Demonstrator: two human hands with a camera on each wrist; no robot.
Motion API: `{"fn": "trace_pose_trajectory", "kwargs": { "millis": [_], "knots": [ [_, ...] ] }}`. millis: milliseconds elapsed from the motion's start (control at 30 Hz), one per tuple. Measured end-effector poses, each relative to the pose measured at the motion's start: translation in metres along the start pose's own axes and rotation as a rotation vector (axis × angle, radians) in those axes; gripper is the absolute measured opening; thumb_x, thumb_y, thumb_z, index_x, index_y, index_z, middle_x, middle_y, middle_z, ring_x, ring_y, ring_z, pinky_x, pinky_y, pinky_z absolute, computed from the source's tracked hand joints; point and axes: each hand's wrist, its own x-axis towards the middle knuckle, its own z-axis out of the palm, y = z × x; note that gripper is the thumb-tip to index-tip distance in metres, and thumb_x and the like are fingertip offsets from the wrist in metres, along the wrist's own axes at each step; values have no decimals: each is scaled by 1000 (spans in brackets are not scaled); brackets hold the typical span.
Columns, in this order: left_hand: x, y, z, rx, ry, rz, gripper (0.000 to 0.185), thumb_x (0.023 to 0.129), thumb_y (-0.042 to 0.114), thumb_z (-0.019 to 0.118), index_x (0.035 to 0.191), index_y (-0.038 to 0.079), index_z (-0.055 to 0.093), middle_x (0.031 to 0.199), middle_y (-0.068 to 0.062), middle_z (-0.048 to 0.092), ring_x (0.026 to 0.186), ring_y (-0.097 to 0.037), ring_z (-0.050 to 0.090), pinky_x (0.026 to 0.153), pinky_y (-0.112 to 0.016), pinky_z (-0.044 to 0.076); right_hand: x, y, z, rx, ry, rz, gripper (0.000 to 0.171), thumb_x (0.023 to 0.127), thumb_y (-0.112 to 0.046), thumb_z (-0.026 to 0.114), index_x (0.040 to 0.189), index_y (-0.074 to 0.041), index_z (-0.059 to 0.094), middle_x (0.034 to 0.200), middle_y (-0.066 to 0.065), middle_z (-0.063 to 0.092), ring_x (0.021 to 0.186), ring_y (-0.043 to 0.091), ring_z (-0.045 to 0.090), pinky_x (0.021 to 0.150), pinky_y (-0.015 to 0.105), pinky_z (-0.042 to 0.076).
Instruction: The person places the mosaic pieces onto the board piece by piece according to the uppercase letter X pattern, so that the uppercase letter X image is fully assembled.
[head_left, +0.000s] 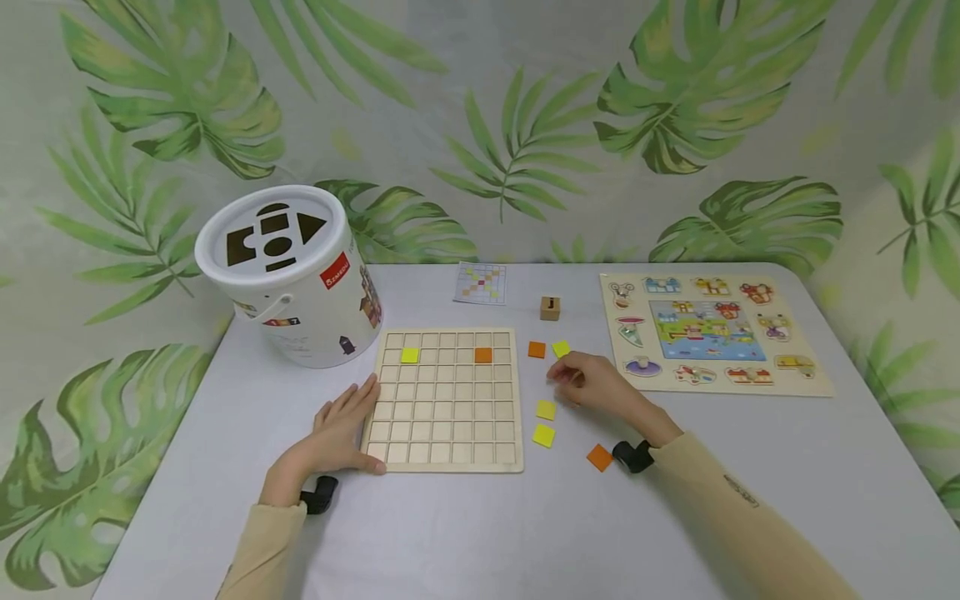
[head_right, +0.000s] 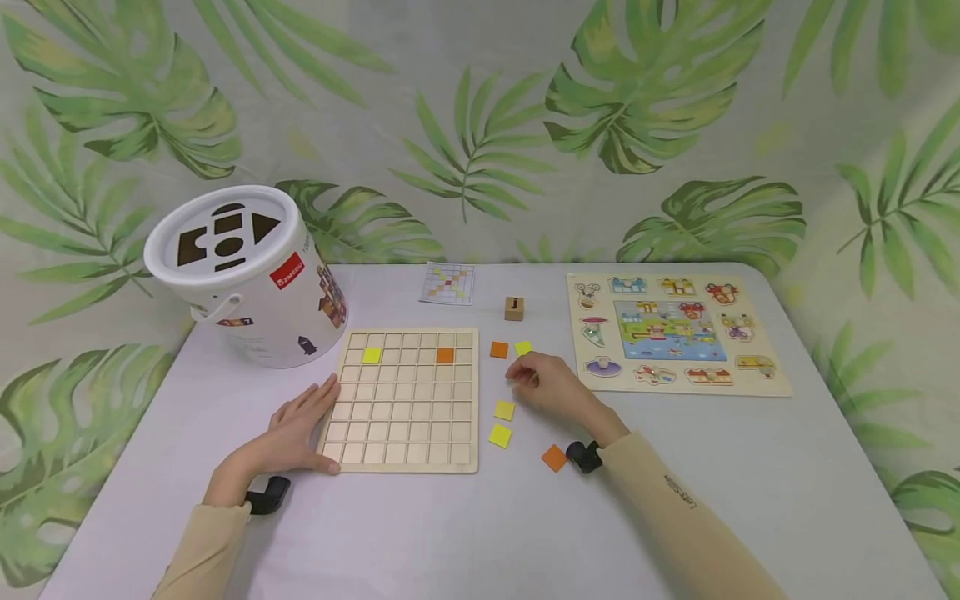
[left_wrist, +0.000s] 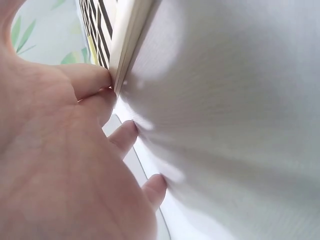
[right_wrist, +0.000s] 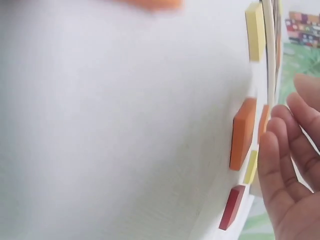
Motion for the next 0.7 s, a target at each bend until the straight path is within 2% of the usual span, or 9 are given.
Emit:
{"fn": "trace_pose_trajectory", "kwargs": {
  "millis": [300, 533, 700],
  "knots": [
    [0, -3, 2, -50, -7, 0, 124, 62, 40, 87, 151, -3, 11, 159, -16, 0, 142, -41, -2, 105, -65, -4, -15, 0, 2, -74, -9, 44, 23, 77, 2, 74, 98, -4, 67, 97, 3, 62, 86, 20, 53, 82, 38, 48],
    [0, -5, 3, -61, -4, -1, 125, 63, 40, 87, 152, -2, 10, 159, -14, 0, 142, -40, -2, 105, -65, -5, -17, 2, 5, -111, 3, 6, 24, 77, 5, 73, 98, -5, 67, 99, 4, 62, 88, 22, 52, 83, 40, 47],
    [0, -6, 4, -64, -4, 2, 124, 63, 41, 87, 152, -1, 10, 160, -13, 0, 142, -39, -2, 105, -65, -5, -17, -4, 10, -89, -57, -6, 23, 79, -2, 74, 101, -10, 67, 104, 1, 61, 96, 21, 53, 89, 41, 45]
  ]
}}
